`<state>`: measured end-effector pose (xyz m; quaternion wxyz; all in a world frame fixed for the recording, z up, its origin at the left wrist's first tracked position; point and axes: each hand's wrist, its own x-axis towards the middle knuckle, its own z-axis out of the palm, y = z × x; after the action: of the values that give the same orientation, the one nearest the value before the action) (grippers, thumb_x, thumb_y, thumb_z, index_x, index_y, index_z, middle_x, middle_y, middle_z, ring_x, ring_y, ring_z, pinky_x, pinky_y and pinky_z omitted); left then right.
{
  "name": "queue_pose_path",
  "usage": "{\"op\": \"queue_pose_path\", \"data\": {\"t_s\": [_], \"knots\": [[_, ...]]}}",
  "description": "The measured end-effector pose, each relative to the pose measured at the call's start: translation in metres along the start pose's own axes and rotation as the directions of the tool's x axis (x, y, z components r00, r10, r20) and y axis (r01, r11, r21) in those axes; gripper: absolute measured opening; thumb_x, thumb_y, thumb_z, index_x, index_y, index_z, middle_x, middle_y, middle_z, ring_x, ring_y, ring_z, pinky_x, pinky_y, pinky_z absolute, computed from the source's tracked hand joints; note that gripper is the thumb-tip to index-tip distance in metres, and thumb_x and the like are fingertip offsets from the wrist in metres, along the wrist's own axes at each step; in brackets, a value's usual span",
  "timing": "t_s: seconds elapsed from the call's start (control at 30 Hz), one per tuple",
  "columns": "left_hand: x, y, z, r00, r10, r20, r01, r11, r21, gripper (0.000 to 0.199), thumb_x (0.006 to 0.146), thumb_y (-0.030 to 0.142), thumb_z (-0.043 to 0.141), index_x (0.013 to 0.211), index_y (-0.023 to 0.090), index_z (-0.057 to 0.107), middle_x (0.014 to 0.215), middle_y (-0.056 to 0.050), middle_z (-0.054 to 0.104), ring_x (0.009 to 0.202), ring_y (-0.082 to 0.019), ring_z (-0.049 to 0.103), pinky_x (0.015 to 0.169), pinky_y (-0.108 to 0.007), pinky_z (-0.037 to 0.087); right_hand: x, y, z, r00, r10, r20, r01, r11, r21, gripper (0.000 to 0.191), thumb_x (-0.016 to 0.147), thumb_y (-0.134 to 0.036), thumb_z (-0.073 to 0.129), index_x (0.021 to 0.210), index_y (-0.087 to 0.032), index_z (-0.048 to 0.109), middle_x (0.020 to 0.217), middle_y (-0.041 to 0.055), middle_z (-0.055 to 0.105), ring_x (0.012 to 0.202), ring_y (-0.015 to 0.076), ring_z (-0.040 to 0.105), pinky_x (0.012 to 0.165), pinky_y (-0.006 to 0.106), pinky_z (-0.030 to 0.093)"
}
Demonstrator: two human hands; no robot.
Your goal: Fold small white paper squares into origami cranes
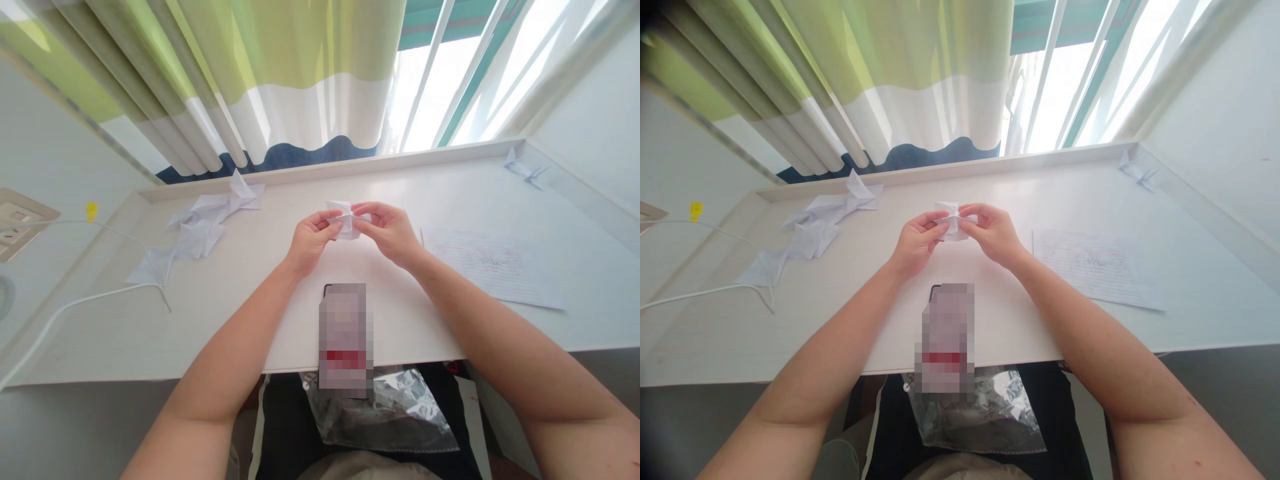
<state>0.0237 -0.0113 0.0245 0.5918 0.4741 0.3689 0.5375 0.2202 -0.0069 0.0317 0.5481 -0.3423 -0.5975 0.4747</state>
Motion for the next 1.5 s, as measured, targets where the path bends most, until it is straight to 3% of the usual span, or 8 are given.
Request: {"op": "queue_pose_path", "data": {"t_s": [0.13, 0.37, 0.6, 0.77, 1.03, 1.2, 1.5], "knots": [[-0.001, 0.0, 0.002, 0.999, -0.024, 0.035, 0.026, 0.998, -0.056, 0.034, 0.075, 0.037, 0.099, 0.1, 0.021, 0.082, 0.102, -0.005, 0.083, 0.092, -0.019, 0.076, 0.092, -0.038, 0.06, -0.001, -0.002, 0.003, 0.999, 0.006, 0.038, -0.006, 1.0, 0.017, 0.038, 0.079, -0.059, 0.092, 0.093, -0.026, 0.079, 0.114, 0.0079, 0.082, 0.113, 0.0272, 0.075, 0.098, 0.049, 0.064], [0.0, -0.002, 0.002, 1.0, -0.024, -0.011, 0.024, 0.999, -0.034, 0.041, 0.07, 0.041, 0.103, 0.099, 0.021, 0.082, 0.097, -0.003, 0.083, 0.086, -0.017, 0.075, 0.085, -0.034, 0.059, -0.002, 0.003, -0.001, 0.998, 0.054, 0.023, -0.053, 0.996, -0.069, 0.042, 0.081, -0.059, 0.091, 0.104, -0.025, 0.082, 0.109, 0.0073, 0.084, 0.104, 0.0257, 0.077, 0.093, 0.048, 0.065], [0.0, 0.0, 0.0, 1.0, 0.011, 0.002, -0.011, 1.0, -0.009, 0.039, 0.07, 0.043, 0.103, 0.094, 0.02, 0.082, 0.091, -0.003, 0.082, 0.085, -0.018, 0.076, 0.088, -0.035, 0.059, -0.001, 0.003, 0.0, 0.999, -0.053, -0.01, 0.052, 0.995, -0.091, 0.03, 0.082, -0.048, 0.091, 0.102, -0.027, 0.083, 0.118, 0.0077, 0.08, 0.11, 0.0271, 0.076, 0.101, 0.051, 0.064], [0.0, 0.0, 0.001, 1.0, 0.021, -0.004, -0.021, 1.0, -0.013, 0.041, 0.069, 0.044, 0.103, 0.094, 0.02, 0.081, 0.092, -0.003, 0.083, 0.084, -0.017, 0.076, 0.087, -0.035, 0.06, -0.002, -0.003, -0.001, 0.997, -0.077, -0.019, 0.075, 0.992, -0.099, 0.021, 0.085, -0.04, 0.088, 0.101, -0.027, 0.084, 0.125, 0.0083, 0.077, 0.113, 0.0262, 0.075, 0.1, 0.05, 0.065], [0.001, -0.001, 0.0, 0.996, 0.094, -0.005, -0.094, 0.995, 0.039, 0.041, 0.068, 0.049, 0.103, 0.088, 0.02, 0.082, 0.099, -0.004, 0.082, 0.09, -0.018, 0.075, 0.085, -0.034, 0.059, 0.0, 0.004, -0.004, 0.999, -0.043, 0.014, 0.044, 0.993, -0.113, 0.025, 0.085, -0.046, 0.088, 0.096, -0.025, 0.083, 0.116, 0.009, 0.08, 0.106, 0.0254, 0.076, 0.092, 0.047, 0.065], [0.002, -0.005, -0.003, 1.0, 0.029, -0.008, -0.029, 0.999, 0.014, 0.044, 0.066, 0.049, 0.104, 0.091, 0.019, 0.084, 0.092, -0.004, 0.083, 0.082, -0.017, 0.075, 0.083, -0.033, 0.058, 0.002, 0.012, -0.007, 0.997, 0.056, 0.043, -0.046, 0.975, -0.218, 0.034, 0.087, -0.057, 0.085, 0.099, -0.025, 0.083, 0.095, 0.0037, 0.082, 0.091, 0.022, 0.074, 0.094, 0.049, 0.062], [0.001, 0.003, -0.002, 0.992, -0.1, 0.073, 0.111, 0.982, -0.152, 0.044, 0.066, 0.045, 0.106, 0.095, 0.017, 0.085, 0.095, -0.006, 0.084, 0.088, -0.018, 0.075, 0.09, -0.034, 0.058, 0.001, 0.007, -0.006, 0.996, -0.079, 0.043, 0.088, 0.958, -0.273, 0.033, 0.091, -0.061, 0.081, 0.092, -0.028, 0.081, 0.114, 0.007, 0.08, 0.109, 0.0275, 0.074, 0.102, 0.055, 0.057]]}}
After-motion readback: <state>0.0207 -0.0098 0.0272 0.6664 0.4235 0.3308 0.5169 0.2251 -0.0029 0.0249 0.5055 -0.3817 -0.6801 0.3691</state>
